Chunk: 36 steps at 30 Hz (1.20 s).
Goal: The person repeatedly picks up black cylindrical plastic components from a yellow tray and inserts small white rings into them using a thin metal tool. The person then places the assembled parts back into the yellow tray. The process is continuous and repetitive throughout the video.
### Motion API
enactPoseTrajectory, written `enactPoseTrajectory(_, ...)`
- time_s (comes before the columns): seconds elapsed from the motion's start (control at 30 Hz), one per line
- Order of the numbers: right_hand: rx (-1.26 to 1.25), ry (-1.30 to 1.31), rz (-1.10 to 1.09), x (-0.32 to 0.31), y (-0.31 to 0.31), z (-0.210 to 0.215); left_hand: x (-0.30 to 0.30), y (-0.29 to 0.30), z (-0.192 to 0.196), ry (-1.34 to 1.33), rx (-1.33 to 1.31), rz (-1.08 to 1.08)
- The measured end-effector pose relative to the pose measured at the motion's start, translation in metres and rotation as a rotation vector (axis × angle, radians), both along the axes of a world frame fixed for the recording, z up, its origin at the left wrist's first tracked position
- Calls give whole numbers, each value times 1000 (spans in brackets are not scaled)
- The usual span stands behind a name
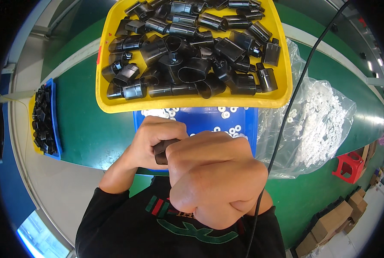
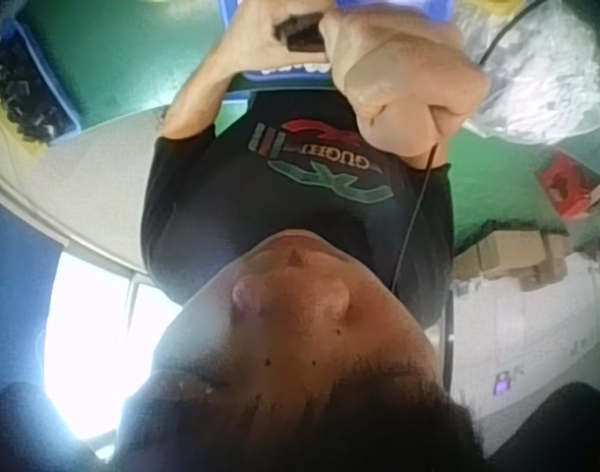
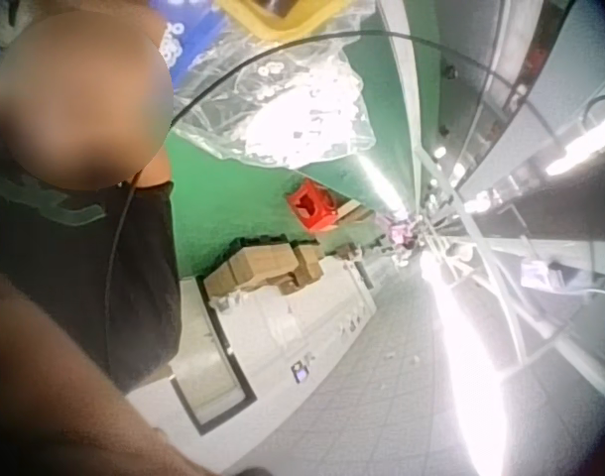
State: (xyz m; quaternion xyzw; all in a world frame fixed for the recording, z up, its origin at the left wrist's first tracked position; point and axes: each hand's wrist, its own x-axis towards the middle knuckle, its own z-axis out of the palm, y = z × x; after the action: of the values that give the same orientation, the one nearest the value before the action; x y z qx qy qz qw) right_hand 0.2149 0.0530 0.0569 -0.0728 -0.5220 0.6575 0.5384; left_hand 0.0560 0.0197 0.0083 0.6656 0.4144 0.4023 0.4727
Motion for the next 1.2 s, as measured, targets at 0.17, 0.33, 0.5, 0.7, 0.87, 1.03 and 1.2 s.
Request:
enactPoseTrajectory(0.17, 18, 11, -4, -2, -1, -4, 0, -1, 2, 32, 33, -22)
enactPoseTrajectory(0.33, 10, 35, 55, -2, 1, -21, -1, -3, 4, 69, 38, 31)
enactPoseTrajectory(0.5, 69, -12, 16, -8, 0, -23, -6, 1, 4, 111, 36, 8)
enactPoseTrajectory(0.7, -39, 4, -92, 16, -17, 14, -19, 2, 15, 119, -22, 91)
enactPoseTrajectory(0.87, 313, 95, -266, 24, 2, 20, -25, -4, 27, 96, 117, 231)
enactPoseTrajectory(1.03, 209, 47, -99, 47, 15, -2, -18, -8, 34, 92, 155, 251)
enactPoseTrajectory(1.2, 120, -50, -93, 56, 10, -8, -4, -2, 33, 178, 136, 249)
